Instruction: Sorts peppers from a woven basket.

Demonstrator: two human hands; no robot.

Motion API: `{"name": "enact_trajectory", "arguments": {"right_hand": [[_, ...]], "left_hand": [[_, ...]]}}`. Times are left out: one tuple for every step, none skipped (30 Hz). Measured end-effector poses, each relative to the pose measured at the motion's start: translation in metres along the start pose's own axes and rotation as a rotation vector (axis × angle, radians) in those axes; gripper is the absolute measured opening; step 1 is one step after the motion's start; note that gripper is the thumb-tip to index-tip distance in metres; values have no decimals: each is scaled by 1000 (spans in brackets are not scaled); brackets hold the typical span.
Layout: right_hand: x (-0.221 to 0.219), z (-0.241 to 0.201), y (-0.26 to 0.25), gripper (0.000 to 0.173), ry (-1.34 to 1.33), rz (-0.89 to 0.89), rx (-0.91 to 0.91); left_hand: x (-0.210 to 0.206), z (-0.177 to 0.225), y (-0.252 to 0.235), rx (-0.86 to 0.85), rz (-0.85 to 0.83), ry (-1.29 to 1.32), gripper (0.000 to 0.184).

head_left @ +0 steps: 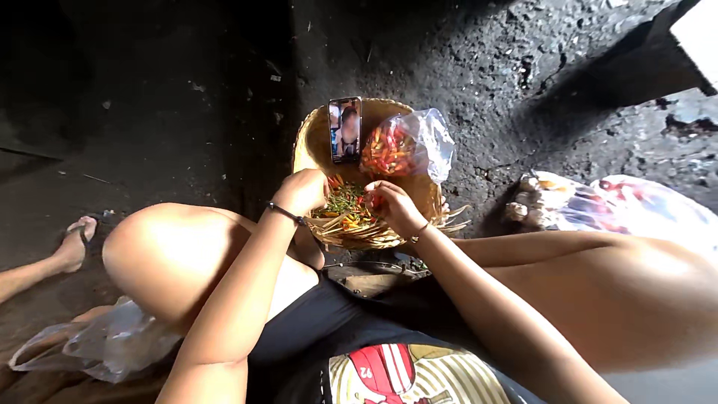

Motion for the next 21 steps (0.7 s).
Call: {"name": "enact_trajectory", "arguments": {"right_hand": [[1,1,-3,19,52,4,-9],[1,0,-5,20,123,6,-10],[-1,-3,-7,22,220,6,-2],[-4,-6,-11,22,327,-3,18],[-8,-11,-15,24,451,-6,37],[-11,-14,-19,24,600,-5,54],[-14,-18,-25,24,754,0,72],[-17,-21,-32,25,883,2,95],[-21,-22,-40,26,980,-1,108],[-25,-22,-48,27,1067,-4,114],[-29,-20,-57,28,1158,0,100],[-34,-18,-65,29,1253,8,61],[-39,-16,-72,31,1331,17,16],[-44,-14,-78,34,1393,28,-23],[-50,-14,-82,36,1442,38,-60],[-55,-13,-83,39,1479,56,-84],[-59,-11,-84,41,1508,79,-90],[-62,-11,-84,41,1527,98,-77],[-66,-10,-85,41,1542,99,-67],[-70,-10,-85,40,1553,88,-61],[-73,-10,-85,37,1556,80,-54]], "left_hand": [[4,-2,1,19,26,0,24],[10,-3,4,20,72,13,22],[14,-4,6,19,121,26,20],[18,-5,8,24,158,35,17],[19,-7,10,29,183,34,16],[19,-8,12,39,191,27,17],[19,-8,13,47,194,19,19],[18,-9,13,53,193,14,21],[17,-9,14,54,193,17,22],[17,-9,14,55,193,22,24],[16,-10,15,56,190,28,26],[15,-11,15,61,190,28,28],[14,-12,16,68,190,30,29],[14,-13,16,74,193,30,30],[14,-13,17,79,197,30,31],[14,-12,18,85,195,32,31],[14,-12,19,90,188,31,32],[14,-10,19,95,179,30,32],[14,-10,18,101,174,28,32],[15,-9,18,108,170,26,32],[15,-9,17,115,167,20,33]]}}
Point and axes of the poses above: each hand's wrist, its own y-axis away from the middle knuckle, its own x-axis out of the back of the hand, z = x × y, the point moved 2 cm from there along -y, towards the middle knuckle, and after that the axes turned 2 degrees about y, right-handed, at the moved point
